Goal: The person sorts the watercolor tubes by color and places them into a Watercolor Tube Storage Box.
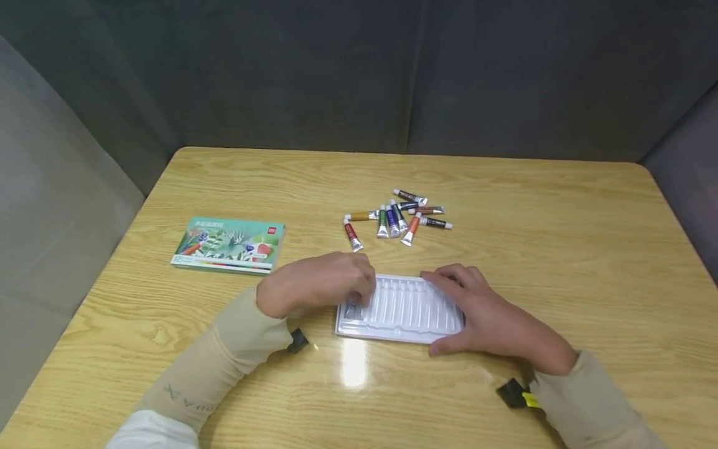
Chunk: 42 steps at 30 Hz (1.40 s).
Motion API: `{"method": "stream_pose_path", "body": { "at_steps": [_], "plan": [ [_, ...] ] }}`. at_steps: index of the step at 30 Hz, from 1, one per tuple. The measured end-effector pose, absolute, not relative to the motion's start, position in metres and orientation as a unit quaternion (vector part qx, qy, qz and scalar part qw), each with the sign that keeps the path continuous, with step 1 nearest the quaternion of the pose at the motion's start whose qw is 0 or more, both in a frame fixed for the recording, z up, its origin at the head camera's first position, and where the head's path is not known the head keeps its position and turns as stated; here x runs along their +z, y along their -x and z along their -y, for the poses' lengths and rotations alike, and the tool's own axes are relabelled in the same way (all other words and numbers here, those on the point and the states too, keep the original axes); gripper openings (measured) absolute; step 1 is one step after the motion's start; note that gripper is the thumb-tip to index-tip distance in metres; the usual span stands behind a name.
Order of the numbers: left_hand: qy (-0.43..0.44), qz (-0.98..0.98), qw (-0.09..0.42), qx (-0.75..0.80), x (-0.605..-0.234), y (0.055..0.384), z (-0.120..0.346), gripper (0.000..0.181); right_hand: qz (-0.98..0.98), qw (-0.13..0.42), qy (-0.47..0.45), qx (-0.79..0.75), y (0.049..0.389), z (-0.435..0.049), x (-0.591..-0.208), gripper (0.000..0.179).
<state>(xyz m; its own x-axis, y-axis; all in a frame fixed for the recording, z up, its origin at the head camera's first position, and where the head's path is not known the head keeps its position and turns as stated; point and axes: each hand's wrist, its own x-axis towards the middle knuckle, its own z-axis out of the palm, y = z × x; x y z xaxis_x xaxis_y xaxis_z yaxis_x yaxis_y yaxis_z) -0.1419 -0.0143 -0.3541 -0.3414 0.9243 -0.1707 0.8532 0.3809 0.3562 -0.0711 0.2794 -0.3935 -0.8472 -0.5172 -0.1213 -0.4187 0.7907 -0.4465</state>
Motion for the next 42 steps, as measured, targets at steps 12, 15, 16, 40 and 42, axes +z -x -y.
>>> {"method": "stream_pose_path", "body": {
  "at_steps": [12,15,16,40,42],
  "plan": [
    [-0.543,-0.816,0.170,0.108,-0.3526,0.1431,0.0177,0.027,-0.938,0.119,0.250,-0.207,0.0712,-0.2793,-0.3931,0.108],
    [-0.535,-0.819,0.174,0.113,-0.3530,0.1431,0.0179,0.028,-0.938,0.117,0.252,-0.205,0.0714,-0.2795,-0.3929,0.108],
    [-0.531,-0.821,0.177,0.114,-0.3529,0.1430,0.0180,0.028,-0.938,0.117,0.252,-0.205,0.0714,-0.2795,-0.3929,0.108],
    [-0.498,-0.835,0.219,0.085,-0.3466,0.1398,0.0181,0.018,-0.938,0.116,0.252,-0.207,0.0713,-0.2801,-0.3944,0.108],
    [-0.499,-0.832,0.224,0.089,-0.3461,0.1405,0.0183,0.015,-0.938,0.118,0.251,-0.208,0.0712,-0.2801,-0.3943,0.108]
  ]
}}
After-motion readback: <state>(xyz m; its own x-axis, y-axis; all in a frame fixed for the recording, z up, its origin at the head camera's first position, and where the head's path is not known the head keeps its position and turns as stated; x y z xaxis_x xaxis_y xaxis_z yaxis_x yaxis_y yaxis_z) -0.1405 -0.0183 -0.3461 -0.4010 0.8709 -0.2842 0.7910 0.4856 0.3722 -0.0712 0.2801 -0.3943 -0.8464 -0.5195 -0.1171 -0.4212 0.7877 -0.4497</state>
